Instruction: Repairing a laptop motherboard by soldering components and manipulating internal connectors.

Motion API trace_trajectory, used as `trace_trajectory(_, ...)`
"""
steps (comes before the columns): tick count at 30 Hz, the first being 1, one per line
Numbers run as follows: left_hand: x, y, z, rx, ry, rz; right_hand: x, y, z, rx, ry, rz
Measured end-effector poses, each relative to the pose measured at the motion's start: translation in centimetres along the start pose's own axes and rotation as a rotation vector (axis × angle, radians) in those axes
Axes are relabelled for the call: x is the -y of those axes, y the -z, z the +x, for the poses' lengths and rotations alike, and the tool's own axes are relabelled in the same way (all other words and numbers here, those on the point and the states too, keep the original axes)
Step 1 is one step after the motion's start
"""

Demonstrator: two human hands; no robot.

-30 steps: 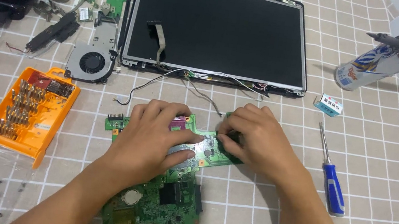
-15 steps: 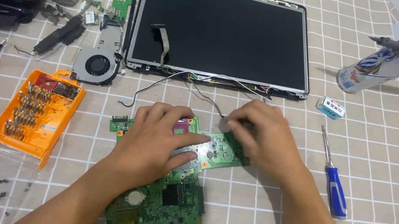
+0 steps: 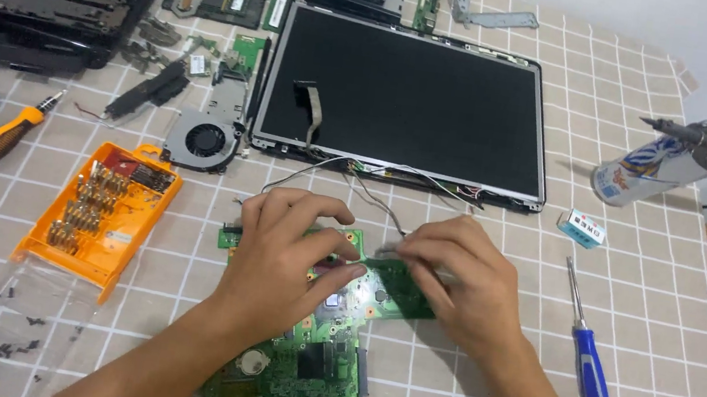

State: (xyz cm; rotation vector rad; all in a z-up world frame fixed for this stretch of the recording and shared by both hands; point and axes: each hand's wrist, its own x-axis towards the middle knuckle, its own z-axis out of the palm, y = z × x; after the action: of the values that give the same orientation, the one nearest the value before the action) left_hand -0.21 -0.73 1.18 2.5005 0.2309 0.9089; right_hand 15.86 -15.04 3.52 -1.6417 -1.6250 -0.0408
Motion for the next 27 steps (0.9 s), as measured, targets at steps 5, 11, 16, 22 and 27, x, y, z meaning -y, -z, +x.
trace_trajectory(5,-0.1,0.1,0.0,-0.036,-0.021,0.008,-0.1,-0.5,-0.2,-0.006,0.069,-0.043)
trace_trajectory(11,0.1,-0.2,-0.1,-0.092,-0.057,0.004,0.6,-0.9,0.2,-0.023,0.050,-0.051)
trace_trajectory(16,1.0,-0.6,0.0,-0.193,-0.076,0.021,-0.8,-0.6,-0.1,-0.034,-0.100,-0.019)
trace_trajectory(22,1.3,0.2,0.1,-0.213,0.034,0.029,-3.3,2.2,-0.3,-0.187,-0.362,-0.095)
trace_trajectory(27,2.1,-0.4,-0.3,-0.093,0.100,0.043,-4.0,3.0,-0.1,-0.024,-0.558,-0.209)
